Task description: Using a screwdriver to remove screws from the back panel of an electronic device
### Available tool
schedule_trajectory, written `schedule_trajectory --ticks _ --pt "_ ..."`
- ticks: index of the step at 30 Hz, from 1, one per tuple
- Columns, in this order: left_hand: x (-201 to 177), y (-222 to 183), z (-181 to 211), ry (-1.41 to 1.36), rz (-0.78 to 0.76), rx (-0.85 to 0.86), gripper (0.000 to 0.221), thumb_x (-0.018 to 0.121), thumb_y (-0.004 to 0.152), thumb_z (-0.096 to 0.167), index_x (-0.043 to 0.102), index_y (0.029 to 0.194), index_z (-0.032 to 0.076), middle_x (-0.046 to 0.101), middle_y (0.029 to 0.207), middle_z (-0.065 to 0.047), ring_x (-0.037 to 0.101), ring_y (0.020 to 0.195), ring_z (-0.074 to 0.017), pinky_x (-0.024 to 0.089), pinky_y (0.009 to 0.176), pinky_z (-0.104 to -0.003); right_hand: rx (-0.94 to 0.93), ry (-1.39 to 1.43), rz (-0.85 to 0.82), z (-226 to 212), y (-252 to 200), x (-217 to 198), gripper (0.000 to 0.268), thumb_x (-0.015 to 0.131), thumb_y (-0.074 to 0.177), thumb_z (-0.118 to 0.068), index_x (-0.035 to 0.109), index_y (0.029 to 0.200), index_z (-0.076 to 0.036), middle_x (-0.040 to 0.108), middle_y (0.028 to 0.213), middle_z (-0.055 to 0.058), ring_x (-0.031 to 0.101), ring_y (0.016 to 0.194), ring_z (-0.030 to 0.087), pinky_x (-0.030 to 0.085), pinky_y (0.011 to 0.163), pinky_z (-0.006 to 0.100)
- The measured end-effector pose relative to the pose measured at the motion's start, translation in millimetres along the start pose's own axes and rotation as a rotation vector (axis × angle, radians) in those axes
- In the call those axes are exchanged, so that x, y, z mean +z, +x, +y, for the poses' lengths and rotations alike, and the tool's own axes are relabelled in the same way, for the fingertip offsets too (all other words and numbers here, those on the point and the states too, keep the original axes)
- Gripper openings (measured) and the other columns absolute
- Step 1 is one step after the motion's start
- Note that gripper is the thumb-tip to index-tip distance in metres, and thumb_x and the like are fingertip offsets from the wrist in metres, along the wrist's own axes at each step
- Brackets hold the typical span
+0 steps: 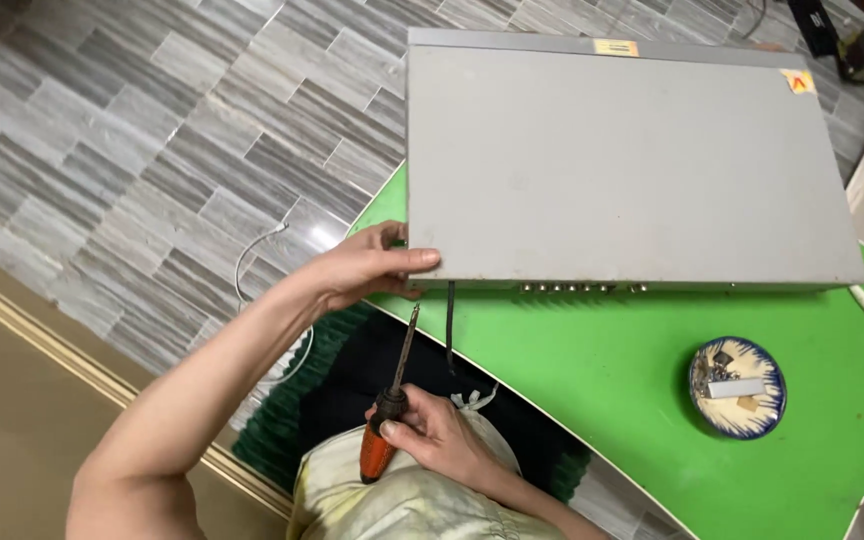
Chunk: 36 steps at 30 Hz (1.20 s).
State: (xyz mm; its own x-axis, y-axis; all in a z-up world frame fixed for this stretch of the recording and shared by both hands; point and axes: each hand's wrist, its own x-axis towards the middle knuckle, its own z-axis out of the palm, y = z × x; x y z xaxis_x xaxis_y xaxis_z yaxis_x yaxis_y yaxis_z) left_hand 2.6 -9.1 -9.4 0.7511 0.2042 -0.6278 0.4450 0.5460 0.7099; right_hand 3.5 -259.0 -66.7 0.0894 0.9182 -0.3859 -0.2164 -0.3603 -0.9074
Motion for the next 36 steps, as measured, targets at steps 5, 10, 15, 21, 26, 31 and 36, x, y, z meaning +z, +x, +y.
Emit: schedule_trajectory --ticks 5,10,15,21,26,31,36 --pt "8.8 -12.7 18.6 0.027 0.004 -0.093 0.08 0.081 0.066 0.021 0.046 0.134 -0.001 0.069 0.126 -0.019 0.071 0.105 -0.0299 0.064 0.09 -0.043 -0.004 0.026 -0.011 3.5 2.7 -0.5 0.021 0.062 0.096 -0.018 0.063 0.114 -0.006 0.077 0.12 0.011 0.074 0.108 0.017 0.062 0.093 0.029" --pt "9.6 -3.8 8.2 0.019 -0.006 -0.001 0.093 0.082 0.069 0.021 0.035 0.142 -0.012 0.063 0.13 -0.019 0.068 0.11 -0.0261 0.067 0.084 -0.042 0.009 0.044 -0.014 2.3 5.5 4.5 0.021 0.061 0.097 -0.016 0.062 0.116 -0.006 0.076 0.12 0.008 0.072 0.109 0.014 0.06 0.094 0.027" --pt "13.2 1.6 -4.7 -0.026 0.12 0.08 0.051 0.082 0.073 0.017 0.053 0.111 0.002 0.066 0.102 -0.009 0.07 0.102 -0.0227 0.069 0.08 -0.046 0.013 0.03 -0.03 6.1 6.2 1.6 0.023 0.061 0.098 -0.018 0.062 0.117 -0.006 0.076 0.121 0.008 0.072 0.109 0.013 0.059 0.093 0.027" --pt "6.5 8.9 -13.2 -0.043 0.136 0.099 0.043 0.085 0.073 0.017 0.052 0.098 0.005 0.065 0.088 -0.006 0.07 0.094 -0.0198 0.07 0.079 -0.045 0.0 0.071 -0.02 7.1 9.4 4.2 0.02 0.06 0.098 -0.016 0.061 0.114 -0.005 0.076 0.119 0.011 0.072 0.11 0.015 0.058 0.096 0.027" --pt "4.4 9.9 -14.7 -0.063 0.116 0.1 0.043 0.085 0.073 0.015 0.051 0.099 0.005 0.068 0.089 -0.007 0.071 0.095 -0.0212 0.07 0.079 -0.046 -0.001 0.063 -0.022 4.3 9.9 3.2 0.021 0.06 0.098 -0.016 0.061 0.115 -0.005 0.076 0.118 0.011 0.072 0.109 0.016 0.059 0.096 0.028" --pt "3.5 11.4 -16.5 -0.064 0.108 0.104 0.043 0.085 0.074 0.016 0.049 0.095 0.007 0.068 0.086 -0.006 0.071 0.092 -0.0192 0.07 0.079 -0.046 0.027 0.086 -0.022 7.4 10.7 2.9 0.021 0.059 0.099 -0.018 0.061 0.116 -0.007 0.076 0.118 0.01 0.072 0.109 0.015 0.058 0.096 0.028" --pt "7.0 5.9 -11.2 -0.059 0.119 0.091 0.043 0.083 0.073 0.016 0.056 0.104 0.004 0.068 0.096 -0.007 0.071 0.099 -0.0215 0.069 0.083 -0.046 0.008 0.099 -0.015 -0.7 9.7 3.5 0.021 0.059 0.097 -0.018 0.062 0.114 -0.006 0.076 0.116 0.011 0.072 0.108 0.016 0.06 0.094 0.028"
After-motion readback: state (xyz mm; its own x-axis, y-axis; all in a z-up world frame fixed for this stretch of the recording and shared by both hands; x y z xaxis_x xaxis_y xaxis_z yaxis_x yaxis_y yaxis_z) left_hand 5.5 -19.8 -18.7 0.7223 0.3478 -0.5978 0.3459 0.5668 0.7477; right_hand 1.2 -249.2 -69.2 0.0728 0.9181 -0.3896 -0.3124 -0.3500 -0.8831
